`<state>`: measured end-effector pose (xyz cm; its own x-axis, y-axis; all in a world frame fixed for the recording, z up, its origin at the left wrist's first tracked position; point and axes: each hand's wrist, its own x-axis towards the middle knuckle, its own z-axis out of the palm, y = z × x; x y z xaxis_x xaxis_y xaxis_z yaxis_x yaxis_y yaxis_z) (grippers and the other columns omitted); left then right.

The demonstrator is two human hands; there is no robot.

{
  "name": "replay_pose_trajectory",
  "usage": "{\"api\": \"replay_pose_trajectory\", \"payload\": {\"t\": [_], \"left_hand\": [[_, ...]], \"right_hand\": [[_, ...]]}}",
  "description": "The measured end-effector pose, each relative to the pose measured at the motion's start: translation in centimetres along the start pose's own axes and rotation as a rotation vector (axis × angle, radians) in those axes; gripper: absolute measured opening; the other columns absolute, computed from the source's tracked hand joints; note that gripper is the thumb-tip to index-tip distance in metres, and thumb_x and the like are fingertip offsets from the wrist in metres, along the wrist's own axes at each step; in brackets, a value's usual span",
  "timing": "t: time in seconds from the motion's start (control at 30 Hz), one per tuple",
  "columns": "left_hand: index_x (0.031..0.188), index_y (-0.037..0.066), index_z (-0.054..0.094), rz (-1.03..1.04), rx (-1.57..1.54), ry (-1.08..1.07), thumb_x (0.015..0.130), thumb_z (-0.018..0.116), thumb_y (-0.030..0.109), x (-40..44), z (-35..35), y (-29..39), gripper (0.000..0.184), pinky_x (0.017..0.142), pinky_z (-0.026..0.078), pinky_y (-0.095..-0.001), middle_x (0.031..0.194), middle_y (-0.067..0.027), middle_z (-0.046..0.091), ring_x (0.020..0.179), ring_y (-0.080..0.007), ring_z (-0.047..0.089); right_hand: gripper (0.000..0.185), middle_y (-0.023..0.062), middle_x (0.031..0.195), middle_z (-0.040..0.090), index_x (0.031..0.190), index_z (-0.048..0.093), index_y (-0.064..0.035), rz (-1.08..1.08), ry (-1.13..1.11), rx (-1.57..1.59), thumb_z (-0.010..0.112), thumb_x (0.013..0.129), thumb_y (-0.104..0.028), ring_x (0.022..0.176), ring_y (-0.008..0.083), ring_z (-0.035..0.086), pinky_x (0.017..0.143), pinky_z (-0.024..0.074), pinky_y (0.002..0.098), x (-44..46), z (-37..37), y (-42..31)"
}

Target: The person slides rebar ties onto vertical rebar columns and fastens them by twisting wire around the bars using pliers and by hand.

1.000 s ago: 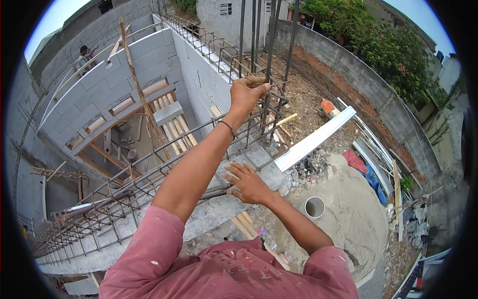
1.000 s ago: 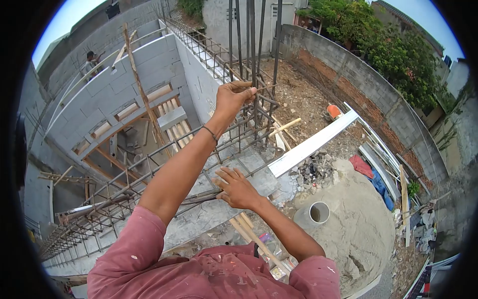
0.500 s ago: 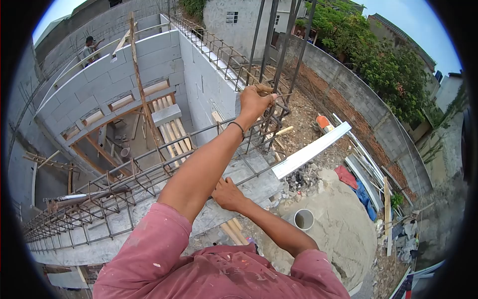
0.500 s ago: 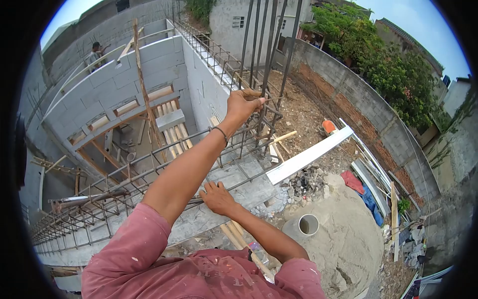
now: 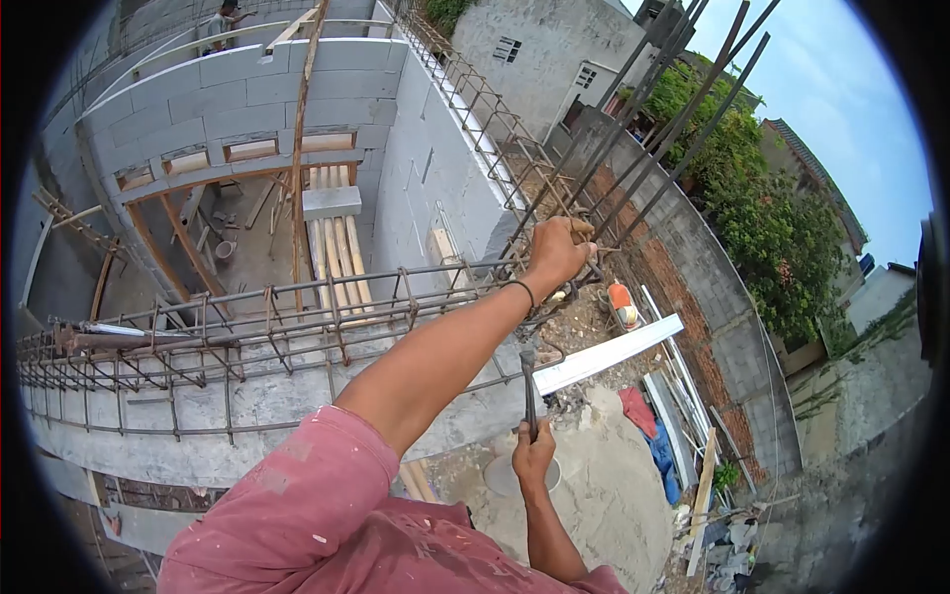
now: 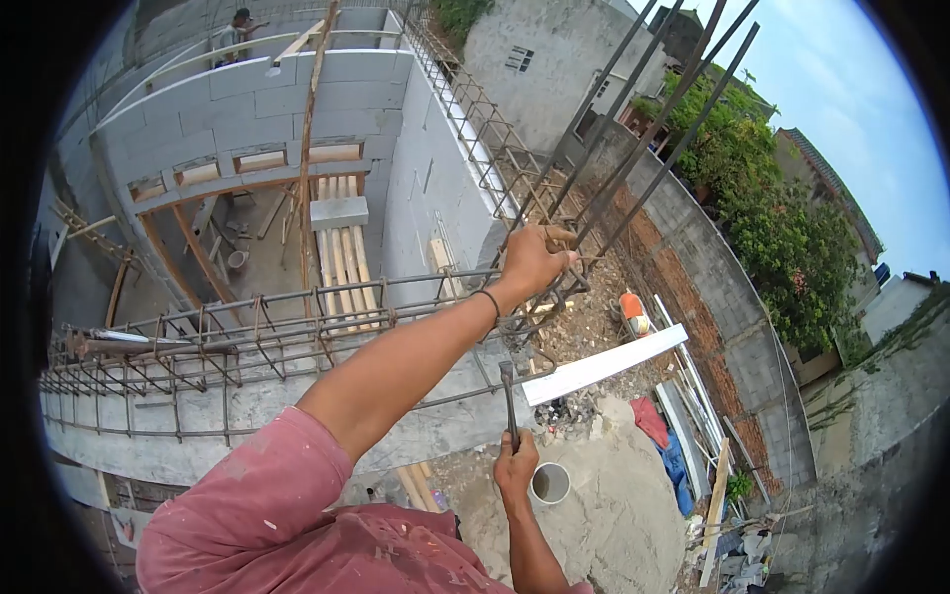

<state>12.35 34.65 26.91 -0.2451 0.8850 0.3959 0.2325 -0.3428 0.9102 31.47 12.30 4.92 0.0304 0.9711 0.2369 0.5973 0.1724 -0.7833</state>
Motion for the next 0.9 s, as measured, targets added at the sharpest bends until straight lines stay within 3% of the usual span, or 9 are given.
{"api": "replay_pose_trajectory", "payload": {"t": [0.03, 0.1, 0.2, 0.23, 0.33, 0.47, 0.57, 0.7, 0.9], "left_hand": [[0.111, 0.003, 0.077, 0.029, -0.003, 0.048, 0.081, 0.082, 0.011, -0.5, -0.1, 0.3, 0.032, 0.071, 0.057, -0.0301, 0.083, -0.0138, 0.077, 0.071, -0.0154, 0.074], [0.115, 0.003, 0.076, 0.076, -0.054, 0.111, 0.081, 0.082, 0.012, -0.5, 0.8, -0.3, 0.036, 0.07, 0.056, -0.0323, 0.077, -0.0138, 0.076, 0.068, -0.0177, 0.072], [0.118, 0.004, 0.075, 0.046, -0.066, 0.086, 0.08, 0.083, 0.013, -0.9, 0.8, -0.1, 0.04, 0.067, 0.055, -0.0324, 0.076, -0.0123, 0.075, 0.067, -0.0165, 0.071], [0.113, -0.003, 0.073, -0.025, -0.123, 0.066, 0.079, 0.084, 0.008, -1.4, 0.2, 1.2, 0.037, 0.074, 0.057, -0.0343, 0.088, -0.0188, 0.076, 0.08, -0.0255, 0.076], [0.109, -0.004, 0.074, -0.033, -0.099, 0.097, 0.078, 0.085, 0.009, -1.4, 0.4, 1.2, 0.035, 0.073, 0.056, -0.0351, 0.087, -0.0177, 0.076, 0.076, -0.0249, 0.075], [0.121, 0.0, 0.073, 0.023, 0.09, 0.09, 0.082, 0.083, 0.013, -0.7, 0.9, 0.1, 0.043, 0.068, 0.056, -0.0302, 0.076, -0.0113, 0.076, 0.064, -0.0132, 0.07], [0.12, -0.005, 0.072, -0.091, 0.024, 0.027, 0.083, 0.084, 0.01, -0.2, 0.9, 0.1, 0.042, 0.066, 0.057, -0.0269, 0.082, -0.0109, 0.078, 0.067, -0.0115, 0.072], [0.117, -0.006, 0.072, -0.122, -0.069, 0.031, 0.083, 0.082, 0.006, -0.3, 0.9, 0.4, 0.037, 0.062, 0.057, -0.0257, 0.083, -0.0119, 0.078, 0.065, -0.011, 0.071], [0.117, -0.007, 0.072, -0.121, -0.078, 0.021, 0.084, 0.082, 0.007, -0.3, 0.8, 0.2, 0.037, 0.063, 0.058, -0.0257, 0.084, -0.013, 0.078, 0.066, -0.0115, 0.072]], "right_hand": [[0.024, 0.0069, 0.066, 0.055, 0.096, 0.063, 0.0046, 0.075, 0.076, 0.063, 0.06, 0.101, -0.019, 0.058, 0.0181, 0.052, 0.057, 0.0434, 0.0354, 1.3, -2.1, 2.2], [0.03, -0.0005, 0.065, 0.054, 0.088, 0.062, -0.0008, 0.284, 0.131, 0.275, 0.059, 0.104, -0.026, 0.047, 0.007, 0.045, 0.043, 0.0353, 0.0262, 5.8, -7.8, 1.9], [0.035, -0.0015, 0.062, 0.051, 0.083, 0.061, -0.0026, 0.102, 0.278, 0.057, 0.058, 0.104, -0.03, 0.045, 0.0077, 0.045, 0.041, 0.0333, 0.0264, 15.7, -15.2, -1.1], [0.036, -0.0017, 0.061, 0.051, 0.085, 0.063, -0.0022, 0.003, 0.298, 0.097, 0.058, 0.105, -0.032, 0.044, 0.0076, 0.045, 0.041, 0.0327, 0.0257, 19.7, -16.9, -1.7], [0.051, -0.0007, 0.06, 0.052, 0.091, 0.065, -0.0024, -0.03, 0.05, 0.297, 0.051, 0.106, -0.049, 0.043, 0.0081, 0.046, 0.039, 0.0333, 0.0258, 28.4, -20.4, -9.4], [0.054, 0.0001, 0.057, 0.053, 0.089, 0.065, -0.0039, -0.009, -0.134, 0.382, 0.048, 0.106, -0.053, 0.04, 0.0096, 0.045, 0.038, 0.0336, 0.0264, 37.9, -19.1, -14.1], [0.052, 0.0013, 0.055, 0.056, 0.087, 0.064, -0.0055, -0.01, -0.212, 0.167, 0.049, 0.106, -0.051, 0.038, 0.0095, 0.048, 0.037, 0.035, 0.0249, 42.2, -16.6, -14.8], [0.054, 0.002, 0.054, 0.053, 0.073, 0.063, -0.0052, -0.039, -0.288, 0.202, 0.057, 0.103, -0.05, 0.039, 0.012, 0.048, 0.038, 0.0339, 0.0291, 45.4, -13.4, -13.9], [0.05, 0.0031, 0.054, 0.053, 0.067, 0.059, -0.0069, -0.148, -0.313, 0.077, 0.061, 0.102, -0.043, 0.04, 0.0124, 0.045, 0.038, 0.0325, 0.0313, 46.8, -11.5, -16.7]]}}
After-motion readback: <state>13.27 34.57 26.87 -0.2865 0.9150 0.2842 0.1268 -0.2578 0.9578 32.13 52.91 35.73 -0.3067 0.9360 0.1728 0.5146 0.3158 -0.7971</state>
